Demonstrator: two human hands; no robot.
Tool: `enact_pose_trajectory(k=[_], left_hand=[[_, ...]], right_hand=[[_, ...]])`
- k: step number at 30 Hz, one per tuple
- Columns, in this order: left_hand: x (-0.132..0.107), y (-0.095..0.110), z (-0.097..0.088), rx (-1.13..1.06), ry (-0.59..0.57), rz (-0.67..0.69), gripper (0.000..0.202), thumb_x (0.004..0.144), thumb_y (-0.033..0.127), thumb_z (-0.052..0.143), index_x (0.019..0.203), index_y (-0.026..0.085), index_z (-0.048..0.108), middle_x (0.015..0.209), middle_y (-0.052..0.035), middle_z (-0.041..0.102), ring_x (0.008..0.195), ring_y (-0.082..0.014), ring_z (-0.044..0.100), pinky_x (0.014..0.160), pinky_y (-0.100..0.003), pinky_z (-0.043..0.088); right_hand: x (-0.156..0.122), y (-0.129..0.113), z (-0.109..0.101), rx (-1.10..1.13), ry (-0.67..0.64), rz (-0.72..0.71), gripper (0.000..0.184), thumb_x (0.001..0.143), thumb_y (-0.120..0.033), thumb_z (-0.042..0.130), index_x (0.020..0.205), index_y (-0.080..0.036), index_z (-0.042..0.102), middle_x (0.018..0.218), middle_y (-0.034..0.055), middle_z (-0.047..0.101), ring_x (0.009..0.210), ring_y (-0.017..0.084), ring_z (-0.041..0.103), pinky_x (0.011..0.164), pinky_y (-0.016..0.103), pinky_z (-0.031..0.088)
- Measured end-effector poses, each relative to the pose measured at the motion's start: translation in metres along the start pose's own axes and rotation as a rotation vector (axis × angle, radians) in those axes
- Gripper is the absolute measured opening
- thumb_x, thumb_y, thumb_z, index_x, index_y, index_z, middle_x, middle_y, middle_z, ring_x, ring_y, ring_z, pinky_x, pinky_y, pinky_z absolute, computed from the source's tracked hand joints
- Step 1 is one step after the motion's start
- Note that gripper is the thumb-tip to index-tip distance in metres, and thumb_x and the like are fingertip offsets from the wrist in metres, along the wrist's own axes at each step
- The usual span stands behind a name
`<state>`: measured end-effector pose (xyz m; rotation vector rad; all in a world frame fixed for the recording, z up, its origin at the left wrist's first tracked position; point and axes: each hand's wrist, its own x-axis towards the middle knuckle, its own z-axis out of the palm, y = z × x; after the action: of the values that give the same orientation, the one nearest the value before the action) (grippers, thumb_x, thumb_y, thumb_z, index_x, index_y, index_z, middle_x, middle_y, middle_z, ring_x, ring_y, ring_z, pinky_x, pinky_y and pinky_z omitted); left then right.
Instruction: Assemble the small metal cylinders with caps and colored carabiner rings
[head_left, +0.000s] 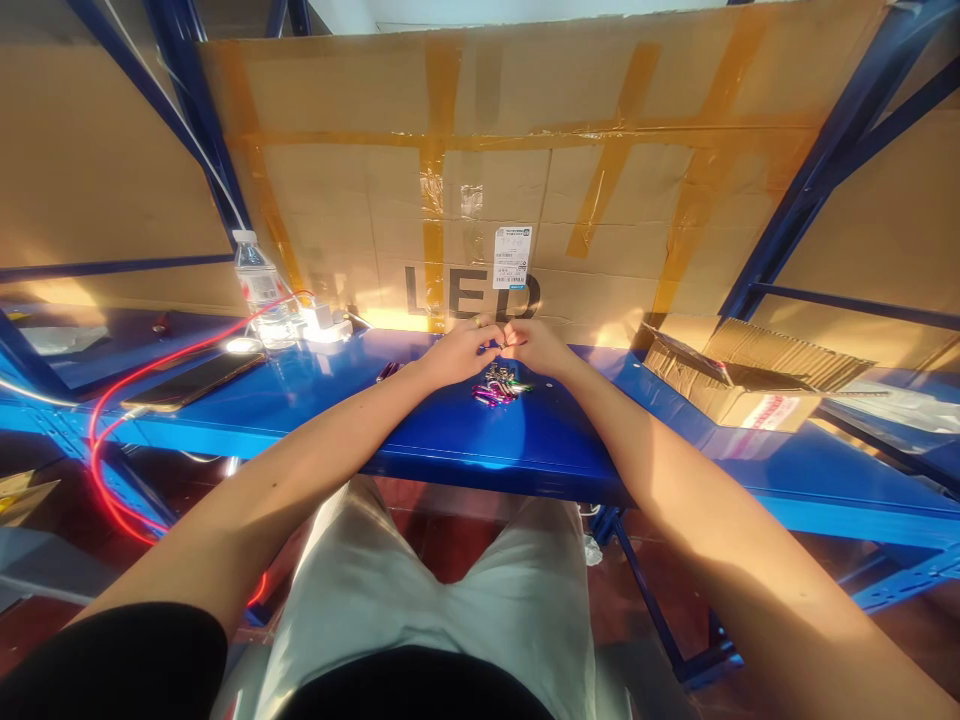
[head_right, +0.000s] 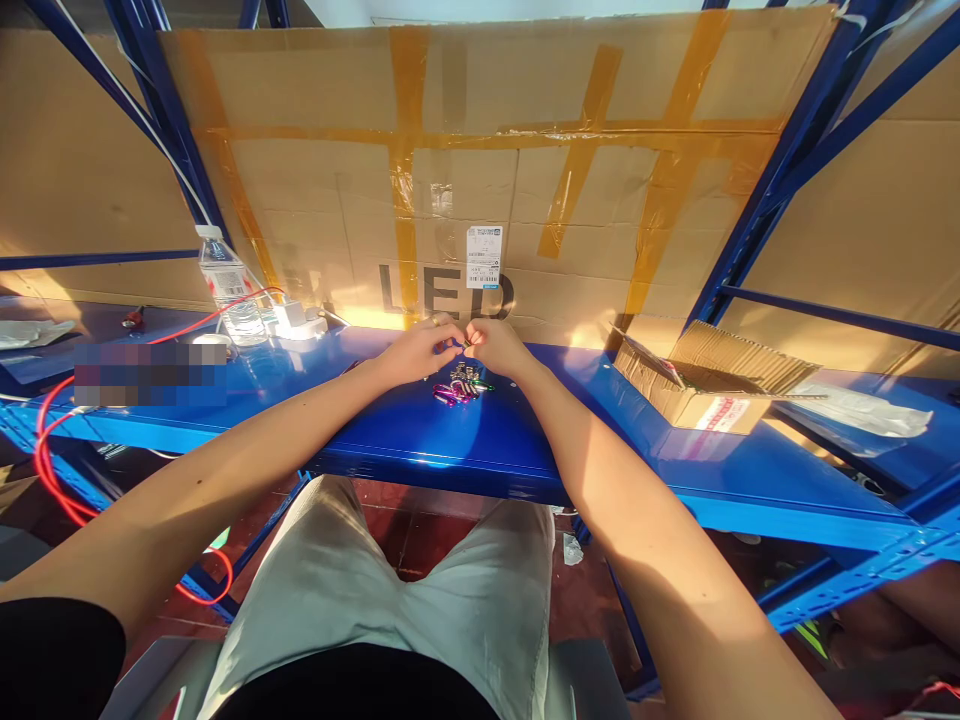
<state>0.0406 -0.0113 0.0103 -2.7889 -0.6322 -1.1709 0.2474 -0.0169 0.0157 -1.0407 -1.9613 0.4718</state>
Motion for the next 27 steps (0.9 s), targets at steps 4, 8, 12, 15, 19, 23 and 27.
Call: enact_pose_trajectory(k=[4, 8, 12, 15, 19, 23, 27], left_hand=[[0.004, -0.001, -0.007, -0.012, 0.080, -0.084, 0.019, 0.092, 0.013, 0.055, 0.105, 0.018, 0.068, 0.099, -0.0067, 0.067, 0.087, -0.0188, 0.063, 0.080, -0.033, 0.052], [0.004, -0.021, -0.022, 0.055, 0.110, -0.259, 0.024, 0.090, 0.010, 0.051, 0.103, 0.015, 0.071, 0.099, -0.0094, 0.073, 0.090, -0.0214, 0.066, 0.083, -0.036, 0.055], [-0.007, -0.047, -0.034, 0.126, -0.120, -0.471, 0.026, 0.081, 0.008, 0.056, 0.096, 0.013, 0.077, 0.103, -0.0124, 0.078, 0.096, -0.0264, 0.071, 0.092, -0.040, 0.056], [-0.015, -0.060, -0.036, 0.065, -0.311, -0.542, 0.026, 0.078, 0.010, 0.060, 0.094, 0.014, 0.080, 0.106, -0.0116, 0.080, 0.099, -0.0275, 0.073, 0.093, -0.038, 0.057], [-0.019, -0.068, -0.035, 0.036, -0.394, -0.523, 0.024, 0.076, 0.012, 0.062, 0.090, 0.014, 0.081, 0.101, -0.0112, 0.081, 0.098, -0.0269, 0.074, 0.094, -0.035, 0.056], [-0.021, -0.077, -0.033, 0.064, -0.398, -0.507, 0.028, 0.072, 0.010, 0.061, 0.091, 0.013, 0.081, 0.103, -0.0116, 0.081, 0.098, -0.0250, 0.074, 0.095, -0.033, 0.057], [-0.022, -0.088, -0.031, 0.133, -0.393, -0.563, 0.032, 0.071, 0.012, 0.063, 0.097, 0.014, 0.081, 0.106, -0.0112, 0.082, 0.099, -0.0251, 0.074, 0.091, -0.031, 0.057]], right_hand=[[0.001, 0.000, 0.002, 0.081, 0.013, 0.029, 0.020, 0.064, -0.027, 0.071, 0.072, -0.022, 0.053, 0.071, -0.0023, 0.051, 0.070, 0.016, 0.046, 0.065, 0.031, 0.037], [0.004, 0.002, 0.003, 0.118, 0.056, 0.053, 0.021, 0.064, -0.025, 0.073, 0.077, -0.022, 0.056, 0.070, -0.0027, 0.052, 0.068, 0.017, 0.049, 0.066, 0.032, 0.041], [0.004, 0.005, 0.003, 0.047, 0.082, 0.007, 0.020, 0.067, -0.024, 0.074, 0.075, -0.022, 0.056, 0.073, 0.0012, 0.059, 0.074, 0.021, 0.055, 0.071, 0.035, 0.046], [0.003, 0.005, 0.003, -0.004, 0.074, -0.015, 0.021, 0.068, -0.026, 0.076, 0.074, -0.022, 0.056, 0.072, 0.0034, 0.061, 0.078, 0.024, 0.057, 0.072, 0.036, 0.048], [0.003, 0.006, 0.003, -0.052, 0.052, 0.005, 0.017, 0.068, -0.021, 0.071, 0.077, -0.022, 0.058, 0.075, 0.0029, 0.063, 0.077, 0.022, 0.057, 0.073, 0.035, 0.048], [0.003, 0.005, 0.002, -0.080, 0.020, 0.015, 0.012, 0.069, -0.017, 0.065, 0.079, -0.021, 0.059, 0.076, 0.0014, 0.059, 0.074, 0.019, 0.055, 0.073, 0.034, 0.046], [0.002, 0.004, 0.002, -0.089, 0.018, 0.018, 0.012, 0.069, -0.017, 0.064, 0.079, -0.021, 0.058, 0.075, 0.0008, 0.057, 0.073, 0.019, 0.053, 0.072, 0.034, 0.044]])
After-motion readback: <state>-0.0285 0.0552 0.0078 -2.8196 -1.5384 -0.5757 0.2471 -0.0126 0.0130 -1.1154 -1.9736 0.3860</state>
